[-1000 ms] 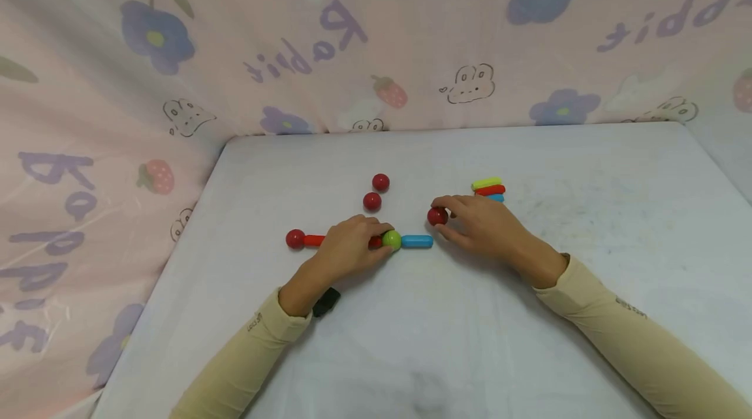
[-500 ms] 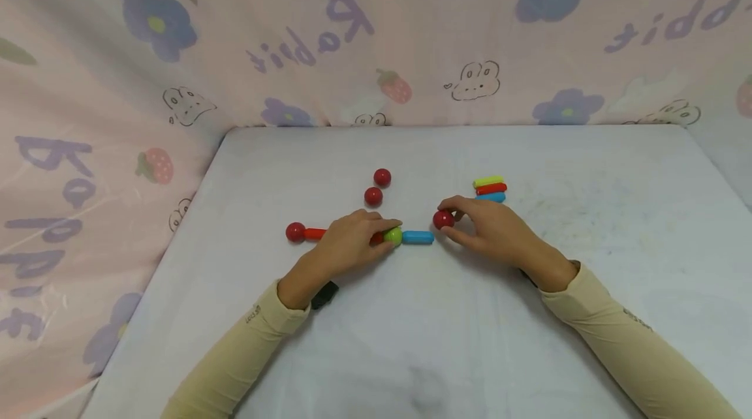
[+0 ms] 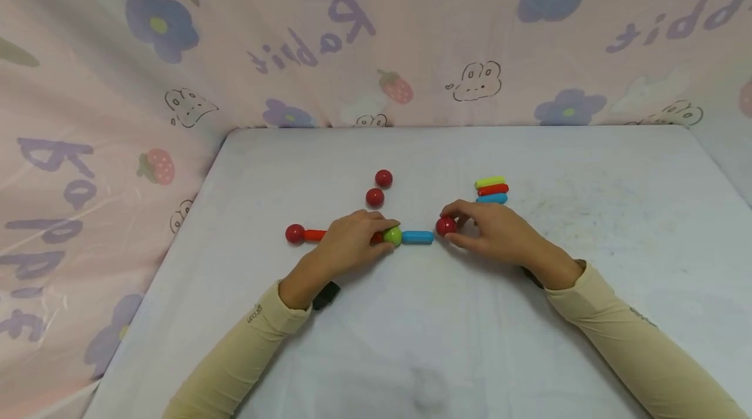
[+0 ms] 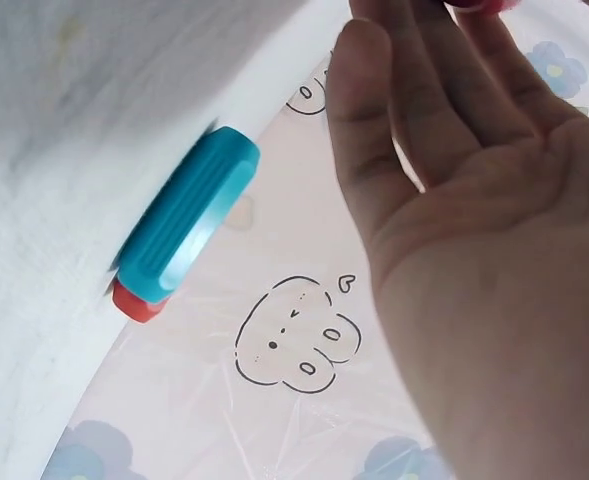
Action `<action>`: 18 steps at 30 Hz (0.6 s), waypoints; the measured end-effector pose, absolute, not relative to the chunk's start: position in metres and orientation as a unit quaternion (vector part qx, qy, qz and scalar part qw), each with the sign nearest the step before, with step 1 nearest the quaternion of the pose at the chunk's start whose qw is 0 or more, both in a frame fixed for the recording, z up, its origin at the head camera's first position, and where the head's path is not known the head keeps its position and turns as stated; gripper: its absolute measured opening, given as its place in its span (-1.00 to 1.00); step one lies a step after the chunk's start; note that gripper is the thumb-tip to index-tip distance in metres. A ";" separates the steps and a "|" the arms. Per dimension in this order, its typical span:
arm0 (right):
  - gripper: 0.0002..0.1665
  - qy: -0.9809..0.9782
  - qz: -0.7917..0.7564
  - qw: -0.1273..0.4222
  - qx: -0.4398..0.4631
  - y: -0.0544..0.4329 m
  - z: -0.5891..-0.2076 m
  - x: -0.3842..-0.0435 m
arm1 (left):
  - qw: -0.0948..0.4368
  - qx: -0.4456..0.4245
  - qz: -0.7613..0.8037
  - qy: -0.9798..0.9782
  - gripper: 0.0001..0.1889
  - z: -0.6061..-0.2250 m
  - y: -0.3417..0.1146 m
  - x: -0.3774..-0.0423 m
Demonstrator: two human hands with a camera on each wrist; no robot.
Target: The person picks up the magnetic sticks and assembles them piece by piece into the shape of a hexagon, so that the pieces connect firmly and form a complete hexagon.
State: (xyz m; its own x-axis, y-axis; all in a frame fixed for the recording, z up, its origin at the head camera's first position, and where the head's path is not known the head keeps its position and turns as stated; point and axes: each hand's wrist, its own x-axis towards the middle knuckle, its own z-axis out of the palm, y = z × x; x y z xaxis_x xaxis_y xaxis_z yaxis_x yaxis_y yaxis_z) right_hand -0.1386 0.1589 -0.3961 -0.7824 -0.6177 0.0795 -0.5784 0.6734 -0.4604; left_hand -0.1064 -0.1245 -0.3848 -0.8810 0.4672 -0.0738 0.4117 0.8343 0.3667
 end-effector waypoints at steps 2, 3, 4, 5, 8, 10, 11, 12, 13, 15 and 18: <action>-0.53 0.913 -0.235 0.048 -0.331 0.159 -0.397 -0.139 | 0.082 0.227 0.174 0.955 -0.53 -0.384 -0.124 -0.107; -0.53 0.913 -0.233 0.052 -0.332 0.159 -0.397 -0.139 | 0.082 0.224 0.176 0.955 -0.52 -0.384 -0.124 -0.107; -0.53 0.913 -0.231 0.055 -0.332 0.159 -0.397 -0.139 | 0.083 0.222 0.177 0.955 -0.52 -0.384 -0.124 -0.107; -0.53 0.913 -0.230 0.058 -0.332 0.160 -0.398 -0.139 | 0.083 0.220 0.179 0.955 -0.53 -0.385 -0.124 -0.107; -0.53 0.914 -0.226 0.063 -0.331 0.160 -0.400 -0.139 | 0.084 0.214 0.184 0.956 -0.55 -0.385 -0.123 -0.107; -0.53 0.915 -0.223 0.064 -0.331 0.159 -0.401 -0.139 | 0.083 0.213 0.183 0.956 -0.56 -0.386 -0.123 -0.107; -0.54 0.915 -0.221 0.064 -0.332 0.159 -0.401 -0.139 | 0.083 0.213 0.182 0.957 -0.57 -0.387 -0.123 -0.107; -0.54 0.915 -0.219 0.064 -0.334 0.158 -0.401 -0.139 | 0.082 0.212 0.180 0.957 -0.57 -0.387 -0.123 -0.108; -0.54 0.915 -0.218 0.065 -0.335 0.157 -0.401 -0.139 | 0.082 0.212 0.178 0.957 -0.57 -0.387 -0.123 -0.108; -0.54 0.914 -0.215 0.066 -0.337 0.156 -0.401 -0.139 | 0.084 0.210 0.177 0.958 -0.56 -0.387 -0.123 -0.108; -0.53 0.914 -0.212 0.066 -0.339 0.155 -0.401 -0.138 | 0.090 0.209 0.180 0.957 -0.54 -0.386 -0.123 -0.108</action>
